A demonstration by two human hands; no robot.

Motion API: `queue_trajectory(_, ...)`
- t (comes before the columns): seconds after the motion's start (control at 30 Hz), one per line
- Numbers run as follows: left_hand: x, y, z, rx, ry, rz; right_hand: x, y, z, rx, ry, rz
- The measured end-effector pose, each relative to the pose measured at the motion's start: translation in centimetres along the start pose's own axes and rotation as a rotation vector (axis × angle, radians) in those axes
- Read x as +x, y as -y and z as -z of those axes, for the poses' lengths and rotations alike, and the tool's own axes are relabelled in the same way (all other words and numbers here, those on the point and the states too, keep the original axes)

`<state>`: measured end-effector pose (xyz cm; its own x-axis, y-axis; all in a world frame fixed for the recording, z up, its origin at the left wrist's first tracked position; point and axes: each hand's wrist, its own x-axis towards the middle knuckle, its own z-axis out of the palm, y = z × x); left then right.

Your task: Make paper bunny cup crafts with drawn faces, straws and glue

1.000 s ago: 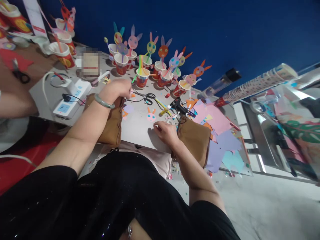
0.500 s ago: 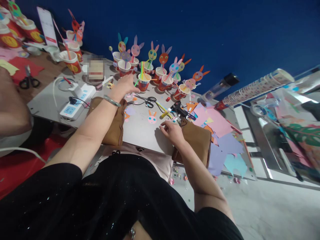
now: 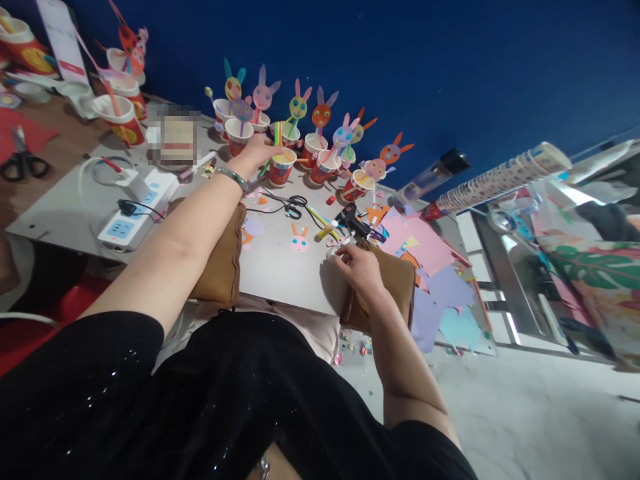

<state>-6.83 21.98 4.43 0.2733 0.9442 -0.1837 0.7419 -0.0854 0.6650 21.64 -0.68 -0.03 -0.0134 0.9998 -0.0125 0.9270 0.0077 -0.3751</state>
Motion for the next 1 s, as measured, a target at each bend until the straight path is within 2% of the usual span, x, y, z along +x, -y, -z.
queue_trajectory(0.1, 1.3, 0.5, -0.8, -0.285, -0.130, 0.056, 0.3, -1.0, 0.5, 0.006, -0.029, -0.077)
queue_trajectory(0.2, 2.4, 1.1, -2.0, -0.403, -0.161, 0.031, 1.1, -2.2, 1.0, -0.023, -0.116, -0.105)
queue_trajectory(0.33, 2.9, 1.3, -3.3, -0.594, -0.246, 0.021, 3.7, -3.8, 1.4, -0.189, -0.259, -0.094)
queue_trajectory(0.4, 2.8, 1.1, -3.5, -0.717, -0.311, -0.003, 5.5, -4.2, 1.6, -0.266, -0.229, -0.109)
queue_trajectory(0.5, 2.6, 0.6, -2.9, -0.851, -0.333, -0.064, 7.9, -4.2, 2.1, -0.343, -0.096, -0.159)
queue_trajectory(0.57, 2.1, 0.2, -2.1, -0.903, -0.309, -0.096, 9.0, -3.8, 2.5, -0.377, -0.022, -0.197)
queue_trajectory(0.63, 1.0, -0.2, -1.6, -0.925, -0.266, -0.116, 9.5, -3.4, 2.8, -0.395, -0.010, -0.213)
queue_trajectory(0.77, -1.9, -1.2, -1.8, -1.108, -0.009, -0.221, 9.4, -2.7, 2.7, -0.355, 0.042, -0.236)
queue_trajectory(0.83, -3.0, -1.6, -2.5, -1.152, 0.070, -0.223, 9.3, -2.4, 2.3, -0.354, 0.099, -0.253)
queue_trajectory(0.9, -3.6, -1.9, -3.1, -1.168, 0.103, -0.208, 9.1, -2.2, 2.2, -0.370, 0.118, -0.261)
queue_trajectory(1.0, -3.4, -1.7, -3.7, -1.151, 0.116, -0.149, 8.2, -1.7, 2.9, -0.328, 0.043, -0.279)
